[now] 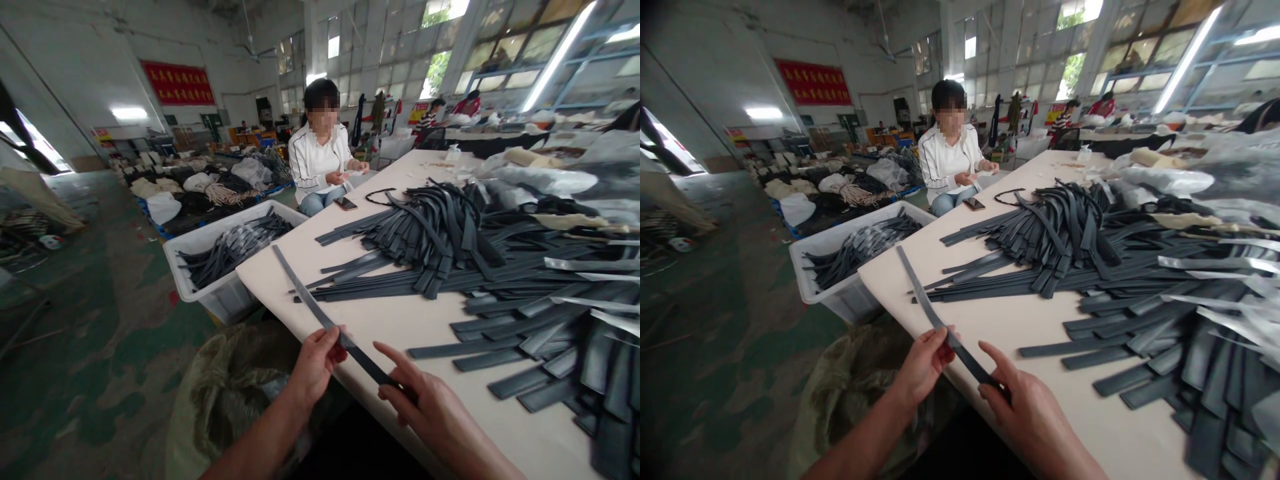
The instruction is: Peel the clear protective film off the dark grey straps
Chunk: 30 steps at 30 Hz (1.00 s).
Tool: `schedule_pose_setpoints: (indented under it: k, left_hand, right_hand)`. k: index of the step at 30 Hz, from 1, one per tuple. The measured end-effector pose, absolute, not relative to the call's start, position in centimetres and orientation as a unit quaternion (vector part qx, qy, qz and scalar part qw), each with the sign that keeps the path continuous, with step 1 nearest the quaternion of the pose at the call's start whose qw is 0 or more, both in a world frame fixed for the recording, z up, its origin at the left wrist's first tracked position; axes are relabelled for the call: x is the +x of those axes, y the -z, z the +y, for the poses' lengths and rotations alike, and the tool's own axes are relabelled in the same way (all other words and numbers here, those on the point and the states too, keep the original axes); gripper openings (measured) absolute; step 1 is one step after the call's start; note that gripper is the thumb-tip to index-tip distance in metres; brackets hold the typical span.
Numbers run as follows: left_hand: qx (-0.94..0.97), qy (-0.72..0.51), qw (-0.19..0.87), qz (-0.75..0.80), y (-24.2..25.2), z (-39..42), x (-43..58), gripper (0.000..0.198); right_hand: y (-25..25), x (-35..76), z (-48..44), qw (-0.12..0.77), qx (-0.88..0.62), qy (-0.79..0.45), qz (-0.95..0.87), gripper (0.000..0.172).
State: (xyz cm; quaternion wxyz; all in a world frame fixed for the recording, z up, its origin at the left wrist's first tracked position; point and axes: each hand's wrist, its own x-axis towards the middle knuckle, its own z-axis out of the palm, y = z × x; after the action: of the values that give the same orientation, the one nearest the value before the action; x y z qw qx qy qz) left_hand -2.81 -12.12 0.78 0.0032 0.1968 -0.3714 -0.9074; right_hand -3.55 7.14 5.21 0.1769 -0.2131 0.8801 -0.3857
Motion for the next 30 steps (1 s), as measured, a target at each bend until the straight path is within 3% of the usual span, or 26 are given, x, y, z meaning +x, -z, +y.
schedule_pose_setpoints:
  k: [4,8,13,17,23,30]
  left_hand:
    - [0.199,0.907,-0.039,-0.369,-0.6,-12.1,-2.5,0.044]
    - [0.149,0.911,-0.094,-0.373,-0.2,-9.8,-1.3,0.039]
    - [0.180,0.904,-0.060,-0.384,-0.5,-10.5,-1.5,0.042]
    - [0.171,0.904,-0.089,-0.382,-0.5,-10.6,-1.5,0.040]
    - [0.115,0.914,-0.121,-0.369,-0.1,-8.6,-0.3,0.028]
    - [0.135,0.911,-0.138,-0.365,-1.5,-9.9,0.3,0.035]
  right_hand:
    - [-4.9,-2.3,8.2,0.204,-0.195,0.404,0.870,0.055]
    - [-3.7,-2.7,7.3,0.168,-0.197,0.419,0.870,0.055]
    - [-3.2,-1.8,9.2,0.167,-0.207,0.411,0.872,0.055]
    - [-2.9,-0.3,10.2,0.185,-0.193,0.438,0.858,0.051]
    - [-3.3,-0.3,8.2,0.117,-0.207,0.445,0.864,0.046]
    - [-4.5,0.8,9.4,0.027,-0.319,0.447,0.835,0.045]
